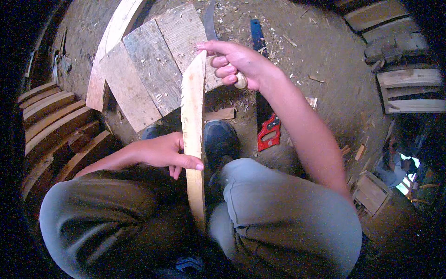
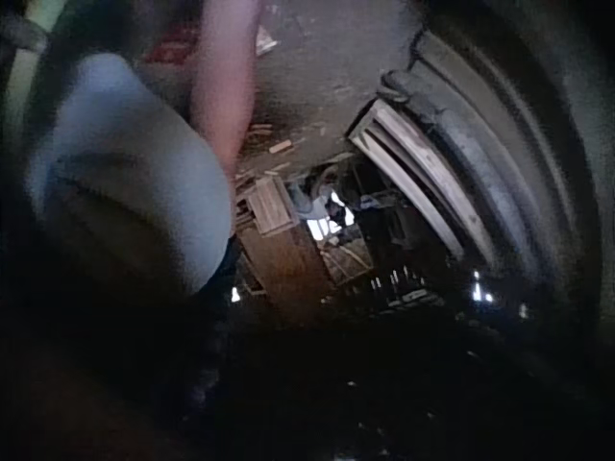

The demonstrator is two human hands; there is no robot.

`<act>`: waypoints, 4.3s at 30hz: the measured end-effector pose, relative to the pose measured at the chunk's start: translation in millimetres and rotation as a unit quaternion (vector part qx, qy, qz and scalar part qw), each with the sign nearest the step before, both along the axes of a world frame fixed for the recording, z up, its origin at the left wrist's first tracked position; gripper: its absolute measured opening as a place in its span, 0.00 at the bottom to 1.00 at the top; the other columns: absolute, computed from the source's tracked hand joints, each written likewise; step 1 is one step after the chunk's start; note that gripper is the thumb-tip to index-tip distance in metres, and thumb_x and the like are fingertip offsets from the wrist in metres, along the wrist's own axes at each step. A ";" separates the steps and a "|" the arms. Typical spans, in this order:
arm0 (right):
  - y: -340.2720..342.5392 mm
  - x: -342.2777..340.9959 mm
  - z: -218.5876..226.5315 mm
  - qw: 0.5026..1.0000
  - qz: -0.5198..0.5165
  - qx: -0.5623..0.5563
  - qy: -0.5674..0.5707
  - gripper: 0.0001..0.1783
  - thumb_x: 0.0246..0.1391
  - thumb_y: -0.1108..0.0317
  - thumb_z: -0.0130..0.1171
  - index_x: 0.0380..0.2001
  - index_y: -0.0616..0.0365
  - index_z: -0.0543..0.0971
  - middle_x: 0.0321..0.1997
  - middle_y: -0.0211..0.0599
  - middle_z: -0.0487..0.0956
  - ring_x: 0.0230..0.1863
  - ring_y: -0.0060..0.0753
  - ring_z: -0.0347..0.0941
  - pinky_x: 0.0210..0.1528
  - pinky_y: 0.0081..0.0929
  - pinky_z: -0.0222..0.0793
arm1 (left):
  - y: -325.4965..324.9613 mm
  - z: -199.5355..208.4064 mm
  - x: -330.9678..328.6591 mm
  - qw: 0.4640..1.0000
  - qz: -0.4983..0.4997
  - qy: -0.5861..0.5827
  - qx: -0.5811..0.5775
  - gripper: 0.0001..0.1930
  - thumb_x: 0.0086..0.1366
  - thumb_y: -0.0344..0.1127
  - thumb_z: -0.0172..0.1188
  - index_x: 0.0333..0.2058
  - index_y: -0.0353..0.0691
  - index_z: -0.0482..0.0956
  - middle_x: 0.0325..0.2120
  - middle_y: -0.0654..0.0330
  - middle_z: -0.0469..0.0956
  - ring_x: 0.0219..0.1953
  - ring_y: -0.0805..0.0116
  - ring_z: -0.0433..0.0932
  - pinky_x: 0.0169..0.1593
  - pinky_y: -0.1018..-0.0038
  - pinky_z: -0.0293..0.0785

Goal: The person sits on the floor and uses a curved knife to shave thin strips from a long, narrow piece of wood. The person holds the wood with the left hand and repeatedly draws the knife along its length to remove shavings.

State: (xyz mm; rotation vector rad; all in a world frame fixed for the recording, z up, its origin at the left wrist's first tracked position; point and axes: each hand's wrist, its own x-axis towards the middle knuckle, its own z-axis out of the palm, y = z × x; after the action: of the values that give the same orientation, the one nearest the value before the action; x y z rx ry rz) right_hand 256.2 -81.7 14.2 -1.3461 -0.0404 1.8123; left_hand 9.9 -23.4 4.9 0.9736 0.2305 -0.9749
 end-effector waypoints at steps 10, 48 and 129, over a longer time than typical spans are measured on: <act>1.6 2.2 1.7 1.000 0.004 0.009 -0.021 0.13 0.63 0.56 0.53 0.41 0.54 0.73 0.14 0.12 0.56 0.09 0.04 0.50 0.07 0.08 0.46 | 1.5 2.9 0.2 1.000 -0.001 0.000 0.005 0.20 0.62 0.51 0.63 0.32 0.36 0.79 0.22 0.64 0.75 0.19 0.74 0.77 0.23 0.78 0.75; -14.0 9.0 -25.7 0.977 -0.040 0.185 0.099 0.11 0.60 0.69 0.53 0.46 0.52 0.73 0.14 0.15 0.56 0.09 0.08 0.51 0.10 0.12 0.49 | 1.9 -2.2 -1.9 0.999 0.012 -0.038 -0.020 0.18 0.63 0.49 0.63 0.33 0.36 0.78 0.21 0.64 0.75 0.18 0.74 0.76 0.22 0.78 0.73; -50.2 -85.3 -6.3 0.473 0.326 -0.065 -0.816 0.20 0.65 0.52 0.46 0.26 0.54 0.73 0.16 0.40 0.79 0.19 0.37 0.80 0.16 0.33 0.74 | -6.5 -29.5 -20.1 0.984 0.061 0.066 -0.151 0.27 0.65 0.34 0.56 0.55 0.39 0.50 0.48 0.46 0.78 0.47 0.56 0.80 0.42 0.62 0.82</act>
State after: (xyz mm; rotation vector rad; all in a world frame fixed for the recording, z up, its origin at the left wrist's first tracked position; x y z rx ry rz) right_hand 170.9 -131.9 7.9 -2.8858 -1.6094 0.1446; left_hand -10.3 -29.9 -24.6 0.6109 0.2418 -0.9321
